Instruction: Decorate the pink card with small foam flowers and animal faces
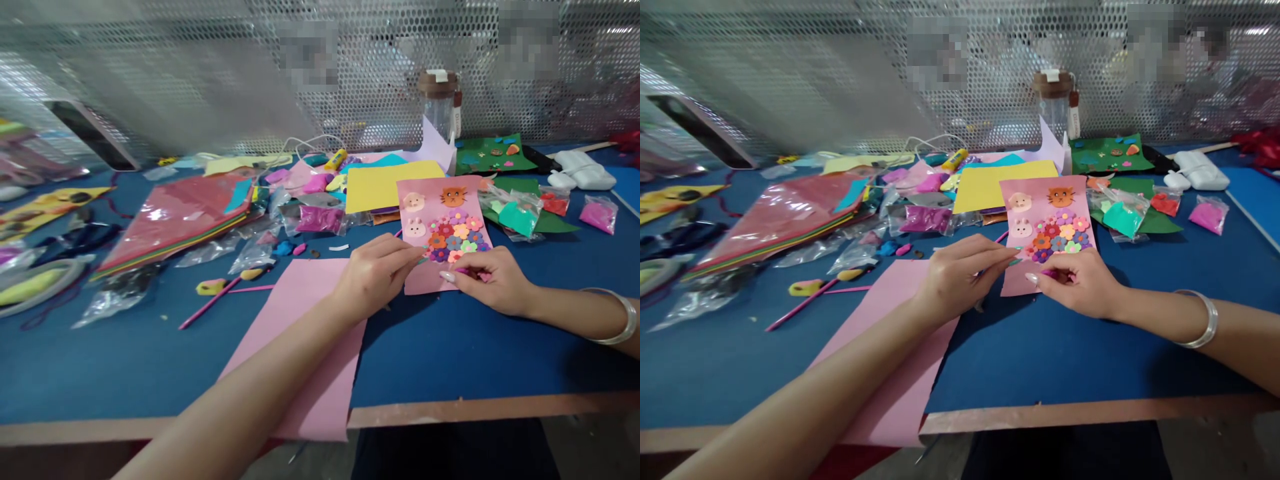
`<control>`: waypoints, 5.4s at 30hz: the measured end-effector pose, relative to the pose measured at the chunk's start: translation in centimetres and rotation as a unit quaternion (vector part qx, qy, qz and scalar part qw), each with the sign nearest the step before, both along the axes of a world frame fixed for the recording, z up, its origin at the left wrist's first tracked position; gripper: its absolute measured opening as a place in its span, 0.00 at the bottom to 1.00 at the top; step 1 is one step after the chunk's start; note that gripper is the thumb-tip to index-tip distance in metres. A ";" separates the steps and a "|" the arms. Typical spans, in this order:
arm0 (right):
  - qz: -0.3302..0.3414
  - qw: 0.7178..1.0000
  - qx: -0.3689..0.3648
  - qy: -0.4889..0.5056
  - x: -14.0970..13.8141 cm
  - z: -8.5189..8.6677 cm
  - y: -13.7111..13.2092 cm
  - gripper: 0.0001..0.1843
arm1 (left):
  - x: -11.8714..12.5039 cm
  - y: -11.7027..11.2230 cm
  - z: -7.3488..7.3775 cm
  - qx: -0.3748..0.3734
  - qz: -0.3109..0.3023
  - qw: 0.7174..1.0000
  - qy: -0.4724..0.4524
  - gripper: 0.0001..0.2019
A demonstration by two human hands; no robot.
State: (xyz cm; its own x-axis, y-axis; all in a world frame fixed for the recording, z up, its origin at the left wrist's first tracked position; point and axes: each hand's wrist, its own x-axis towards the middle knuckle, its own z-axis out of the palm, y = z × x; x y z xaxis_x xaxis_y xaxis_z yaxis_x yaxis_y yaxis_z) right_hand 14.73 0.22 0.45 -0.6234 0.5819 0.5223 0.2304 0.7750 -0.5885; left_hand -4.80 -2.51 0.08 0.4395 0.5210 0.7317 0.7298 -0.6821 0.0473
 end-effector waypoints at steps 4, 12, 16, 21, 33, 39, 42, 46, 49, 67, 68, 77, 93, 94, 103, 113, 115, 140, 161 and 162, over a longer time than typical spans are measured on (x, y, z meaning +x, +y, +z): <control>0.002 1.000 0.021 -0.014 0.1 -0.3 -0.1 0.12 | 0.1 0.1 -0.2 -0.005 -0.011 1.000 0.003 0.07; 0.059 0.990 0.129 -0.016 0.3 -1.1 -0.1 0.11 | -0.1 0.0 -0.1 -0.023 -0.010 1.000 0.009 0.07; 0.059 0.989 0.134 -0.014 0.3 -1.0 0.0 0.11 | -0.2 0.2 -0.5 -0.041 -0.017 0.999 0.012 0.07; 0.065 0.988 0.140 -0.013 0.3 -1.1 -0.1 0.11 | -0.2 0.0 -0.3 -0.058 -0.022 0.998 0.012 0.06; 0.067 0.986 0.150 -0.018 0.4 -1.2 -0.1 0.09 | -0.4 0.3 -0.5 -0.050 0.004 0.999 -0.001 0.05; 0.074 0.986 0.147 -0.009 0.3 -1.0 -0.2 0.08 | -0.1 0.5 -0.8 -0.040 -0.019 0.999 0.002 0.07; 0.068 0.986 0.152 -0.014 0.3 -1.0 -0.1 0.09 | 0.0 0.5 -0.6 -0.054 -0.032 0.998 0.001 0.05; 0.071 0.985 0.154 -0.016 0.3 -1.1 -0.1 0.09 | -0.2 0.5 -0.5 -0.071 -0.031 0.997 0.002 0.06; 0.075 0.986 0.147 -0.018 0.3 -1.1 -0.1 0.07 | -0.2 0.6 -0.7 -0.085 -0.019 0.996 0.019 0.08; 0.071 0.985 0.157 -0.029 0.3 -1.0 -0.1 0.10 | -0.4 1.3 -1.2 -0.084 -0.004 0.994 0.067 0.10; 0.071 0.984 0.158 -0.029 0.3 -1.0 -0.1 0.10 | -0.4 1.4 -1.3 -0.083 -0.003 0.994 0.071 0.10; 0.074 0.986 0.146 -0.041 0.4 -1.1 0.0 0.11 | -0.5 1.5 -1.3 -0.103 -0.002 0.991 0.081 0.10; 0.073 0.985 0.152 -0.037 0.3 -1.0 -0.1 0.10 | -0.1 -0.6 0.9 -0.153 -0.043 0.985 0.069 0.16; 0.074 0.985 0.149 -0.041 0.3 -0.9 -0.2 0.10 | 0.0 -0.7 1.0 -0.155 -0.050 0.983 0.082 0.17; 0.091 0.981 -0.106 -0.134 0.0 0.1 0.7 0.13 | 0.0 -0.7 0.8 -0.168 -0.039 0.973 0.157 0.17; 0.084 0.980 -0.123 -0.130 0.1 0.0 0.8 0.14 | -0.3 -1.1 0.9 -0.149 -0.036 0.969 0.194 0.17; 0.084 0.981 -0.115 -0.130 0.1 0.0 0.8 0.14 | -0.3 -1.1 1.1 -0.157 -0.033 0.966 0.204 0.18; 0.074 0.938 -0.337 -0.025 -0.5 0.2 1.3 0.16 | 0.1 -0.9 0.8 -0.059 -0.026 0.997 0.045 0.06; 0.077 0.969 -0.218 -0.090 -0.3 0.1 0.9 0.18 | 0.9 -0.8 -0.4 0.018 -0.085 0.996 0.015 0.02; 0.073 0.969 -0.225 -0.077 -0.3 0.1 0.9 0.17 | 1.0 -0.9 -0.2 0.028 -0.088 0.996 0.010 0.01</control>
